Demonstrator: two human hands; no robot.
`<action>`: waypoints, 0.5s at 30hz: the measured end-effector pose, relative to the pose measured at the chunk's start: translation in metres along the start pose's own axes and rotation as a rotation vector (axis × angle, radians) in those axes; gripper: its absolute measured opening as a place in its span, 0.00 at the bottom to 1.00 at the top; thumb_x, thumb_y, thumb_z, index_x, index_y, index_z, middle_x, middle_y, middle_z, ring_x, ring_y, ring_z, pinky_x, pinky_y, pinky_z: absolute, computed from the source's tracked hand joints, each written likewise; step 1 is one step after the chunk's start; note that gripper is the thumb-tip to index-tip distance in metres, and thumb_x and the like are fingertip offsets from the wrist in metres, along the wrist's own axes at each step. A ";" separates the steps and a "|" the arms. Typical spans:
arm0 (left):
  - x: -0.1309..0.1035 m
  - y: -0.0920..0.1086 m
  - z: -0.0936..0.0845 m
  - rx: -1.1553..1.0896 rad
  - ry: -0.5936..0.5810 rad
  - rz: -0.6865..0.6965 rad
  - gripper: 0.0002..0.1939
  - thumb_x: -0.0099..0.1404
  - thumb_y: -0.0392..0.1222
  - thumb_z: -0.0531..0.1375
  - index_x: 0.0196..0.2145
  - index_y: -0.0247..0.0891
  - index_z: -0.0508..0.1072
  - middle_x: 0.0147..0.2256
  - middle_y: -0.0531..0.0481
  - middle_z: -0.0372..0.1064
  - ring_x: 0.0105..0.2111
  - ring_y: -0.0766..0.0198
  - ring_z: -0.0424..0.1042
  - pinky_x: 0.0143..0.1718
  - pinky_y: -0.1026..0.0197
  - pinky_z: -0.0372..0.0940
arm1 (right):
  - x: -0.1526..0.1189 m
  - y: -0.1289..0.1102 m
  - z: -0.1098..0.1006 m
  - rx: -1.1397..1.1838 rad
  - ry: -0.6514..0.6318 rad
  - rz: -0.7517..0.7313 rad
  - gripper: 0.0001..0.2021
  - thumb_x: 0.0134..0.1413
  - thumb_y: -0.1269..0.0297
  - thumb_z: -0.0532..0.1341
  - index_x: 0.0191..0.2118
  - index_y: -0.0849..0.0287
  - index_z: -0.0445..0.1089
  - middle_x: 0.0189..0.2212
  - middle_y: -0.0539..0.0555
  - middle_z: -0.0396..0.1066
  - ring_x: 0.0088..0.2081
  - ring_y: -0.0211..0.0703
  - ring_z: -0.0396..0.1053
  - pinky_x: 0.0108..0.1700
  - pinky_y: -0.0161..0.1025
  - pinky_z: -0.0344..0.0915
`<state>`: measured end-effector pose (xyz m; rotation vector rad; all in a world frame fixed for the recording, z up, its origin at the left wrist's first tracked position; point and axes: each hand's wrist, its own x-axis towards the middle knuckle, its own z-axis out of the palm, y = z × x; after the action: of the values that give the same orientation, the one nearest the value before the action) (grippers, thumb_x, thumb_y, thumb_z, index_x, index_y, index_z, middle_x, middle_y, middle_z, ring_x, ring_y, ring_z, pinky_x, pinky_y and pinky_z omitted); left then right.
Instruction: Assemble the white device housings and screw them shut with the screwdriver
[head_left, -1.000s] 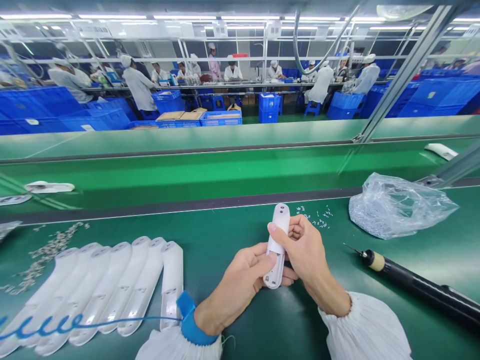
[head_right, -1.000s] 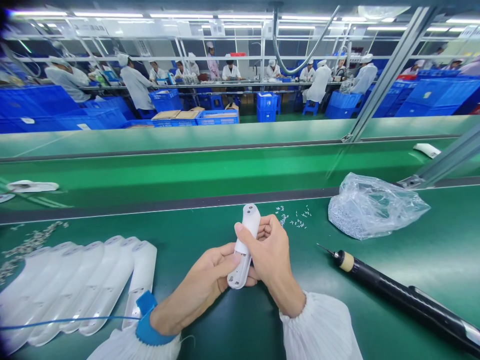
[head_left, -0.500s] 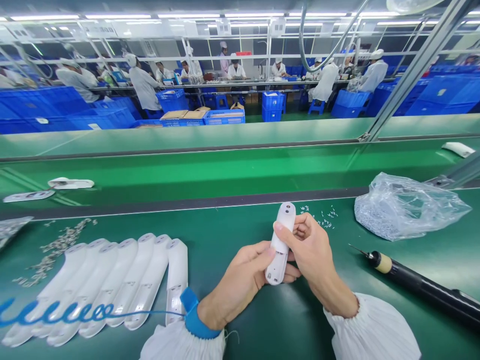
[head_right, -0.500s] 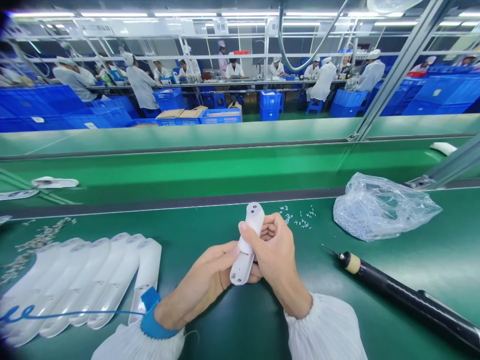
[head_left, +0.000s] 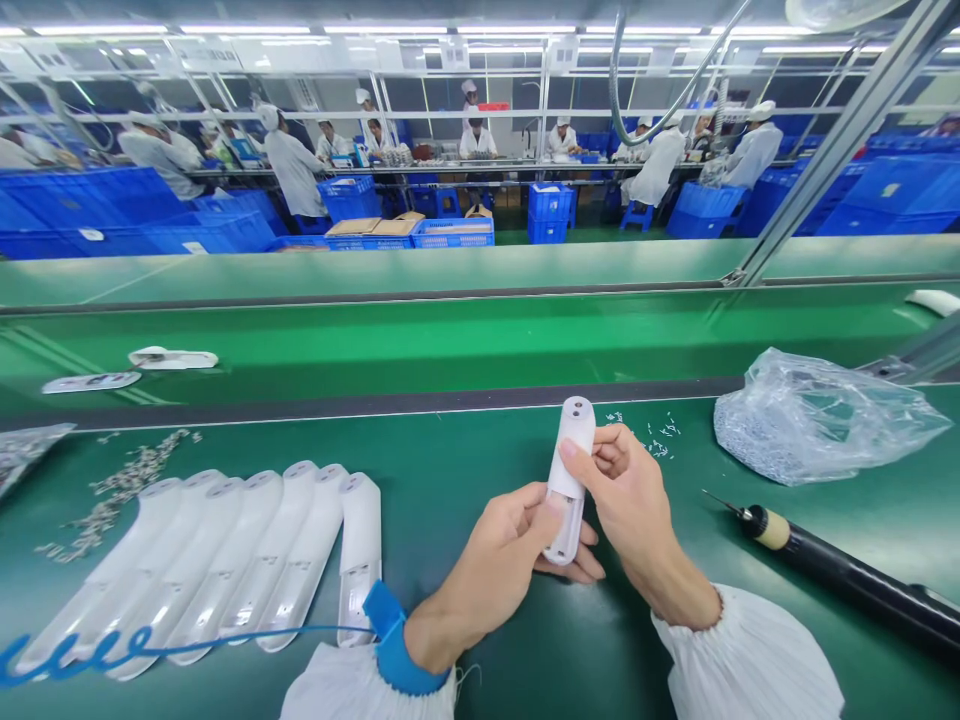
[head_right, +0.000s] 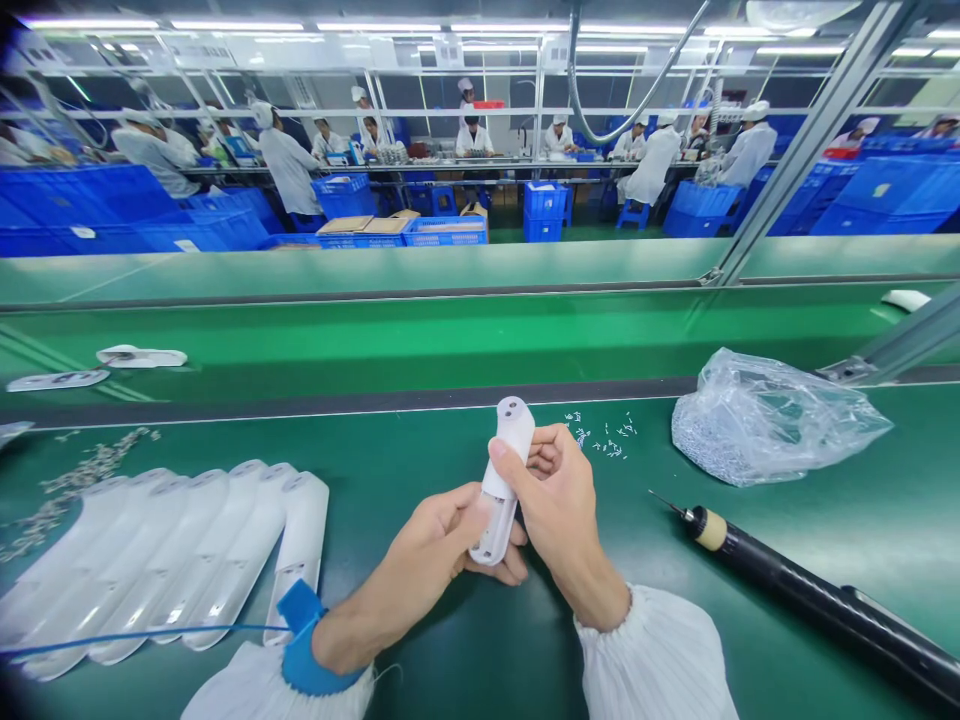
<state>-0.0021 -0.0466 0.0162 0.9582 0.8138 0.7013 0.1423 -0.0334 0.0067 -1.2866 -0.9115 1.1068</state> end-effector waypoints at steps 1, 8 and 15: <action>0.000 0.000 -0.001 -0.018 -0.011 -0.012 0.25 0.73 0.55 0.52 0.38 0.29 0.76 0.31 0.39 0.77 0.31 0.57 0.77 0.40 0.53 0.72 | 0.000 0.000 0.000 0.003 0.002 0.003 0.19 0.49 0.48 0.71 0.37 0.56 0.68 0.31 0.50 0.74 0.33 0.38 0.71 0.35 0.36 0.67; -0.002 0.008 -0.001 -0.107 -0.025 0.000 0.16 0.67 0.45 0.64 0.47 0.30 0.75 0.42 0.38 0.76 0.38 0.57 0.77 0.46 0.53 0.71 | 0.000 -0.001 0.000 0.015 0.001 0.015 0.19 0.49 0.49 0.72 0.38 0.56 0.69 0.33 0.52 0.75 0.34 0.38 0.71 0.35 0.35 0.68; -0.003 0.009 -0.006 -0.307 -0.116 -0.044 0.28 0.71 0.60 0.53 0.41 0.29 0.76 0.37 0.39 0.72 0.27 0.65 0.69 0.33 0.60 0.67 | -0.007 -0.012 0.001 0.259 -0.396 0.234 0.20 0.59 0.45 0.62 0.45 0.57 0.72 0.21 0.46 0.64 0.19 0.32 0.58 0.23 0.34 0.60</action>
<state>-0.0104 -0.0431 0.0234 0.6951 0.6028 0.7029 0.1408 -0.0394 0.0194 -0.9928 -0.8806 1.6476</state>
